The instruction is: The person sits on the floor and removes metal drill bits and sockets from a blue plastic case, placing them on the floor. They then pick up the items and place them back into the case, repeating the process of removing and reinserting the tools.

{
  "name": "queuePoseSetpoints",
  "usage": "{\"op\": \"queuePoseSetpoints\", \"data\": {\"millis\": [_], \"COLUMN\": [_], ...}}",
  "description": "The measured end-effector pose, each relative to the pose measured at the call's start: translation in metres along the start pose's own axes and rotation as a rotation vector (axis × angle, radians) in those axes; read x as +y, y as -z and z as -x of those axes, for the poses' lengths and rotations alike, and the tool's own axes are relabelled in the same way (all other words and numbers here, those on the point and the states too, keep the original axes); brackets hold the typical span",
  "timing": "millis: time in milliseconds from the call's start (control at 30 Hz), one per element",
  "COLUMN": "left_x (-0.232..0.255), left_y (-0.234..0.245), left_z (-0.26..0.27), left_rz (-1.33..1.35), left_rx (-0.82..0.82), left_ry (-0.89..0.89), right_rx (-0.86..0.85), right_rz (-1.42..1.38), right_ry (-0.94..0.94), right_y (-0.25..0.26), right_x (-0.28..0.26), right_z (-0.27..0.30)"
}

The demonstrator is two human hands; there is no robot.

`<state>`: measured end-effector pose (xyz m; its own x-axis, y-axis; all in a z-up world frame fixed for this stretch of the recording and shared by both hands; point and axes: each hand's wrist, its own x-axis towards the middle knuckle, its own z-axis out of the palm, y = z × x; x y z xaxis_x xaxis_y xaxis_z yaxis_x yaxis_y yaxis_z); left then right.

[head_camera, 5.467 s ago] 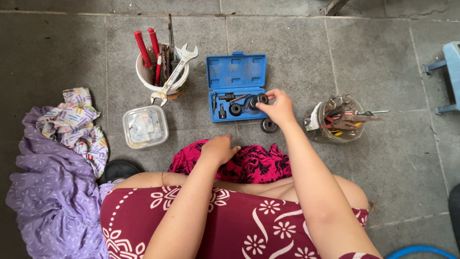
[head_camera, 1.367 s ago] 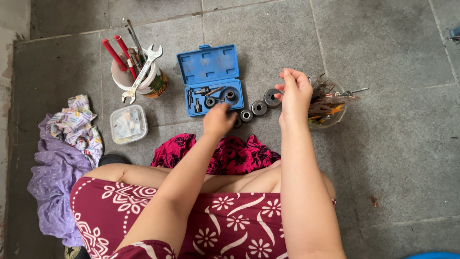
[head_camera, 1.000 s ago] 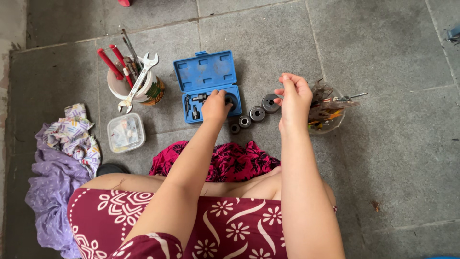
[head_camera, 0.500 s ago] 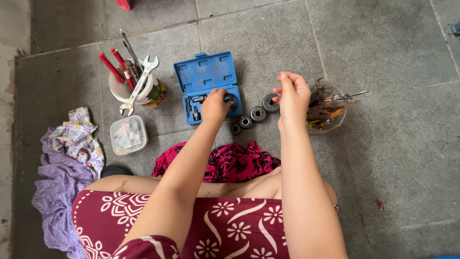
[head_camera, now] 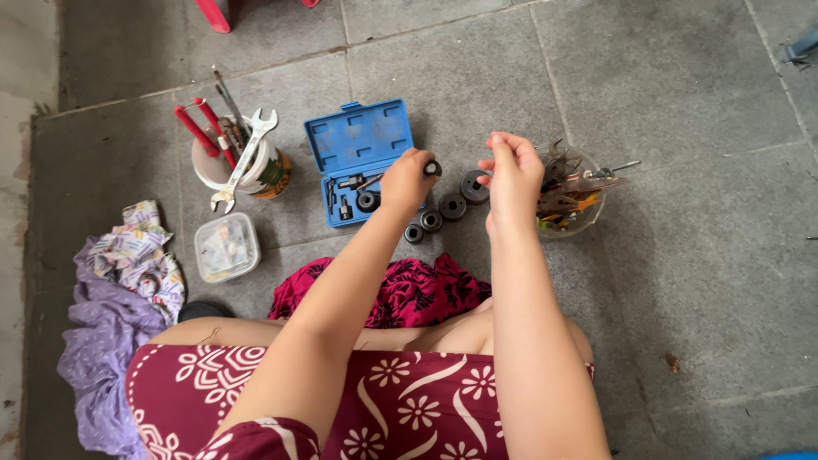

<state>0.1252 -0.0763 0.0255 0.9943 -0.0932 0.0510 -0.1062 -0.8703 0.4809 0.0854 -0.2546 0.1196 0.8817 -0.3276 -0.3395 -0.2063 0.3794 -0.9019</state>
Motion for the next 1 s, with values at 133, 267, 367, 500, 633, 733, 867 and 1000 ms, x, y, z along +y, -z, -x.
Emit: {"op": "queuePoseSetpoints", "data": {"millis": [133,267,367,500,633,733,867,1000], "left_x": [0.004,0.004,0.004,0.005,0.006,0.005,-0.009,-0.040], "left_y": [-0.026,-0.041,-0.050,-0.058,-0.062,-0.063,-0.055,-0.030], "left_z": [-0.004,-0.010,-0.014,-0.018,-0.019,-0.017,-0.015,-0.011], "left_rz": [-0.045,-0.062,-0.079,-0.124,-0.153,-0.142,0.053,0.015], "left_rx": [-0.089,-0.126,-0.117,-0.154,-0.181,-0.196,-0.041,0.054], "left_ry": [0.025,0.044,0.015,0.028,0.055,0.068,0.032,0.065], "right_rx": [-0.015,-0.026,-0.030,-0.030,-0.033,-0.034,-0.032,-0.030], "right_rz": [-0.039,-0.050,-0.057,-0.063,-0.066,-0.058,-0.040,-0.034], "right_ry": [0.014,0.021,0.027,0.021,0.018,0.019,0.013,0.021], "right_y": [-0.001,-0.002,-0.002,-0.002,-0.004,-0.003,-0.004,-0.004], "right_x": [0.003,0.004,0.004,0.003,0.003,0.002,0.002,0.003], "right_z": [-0.005,-0.008,-0.009,-0.009,-0.009,-0.008,-0.007,-0.008]}}
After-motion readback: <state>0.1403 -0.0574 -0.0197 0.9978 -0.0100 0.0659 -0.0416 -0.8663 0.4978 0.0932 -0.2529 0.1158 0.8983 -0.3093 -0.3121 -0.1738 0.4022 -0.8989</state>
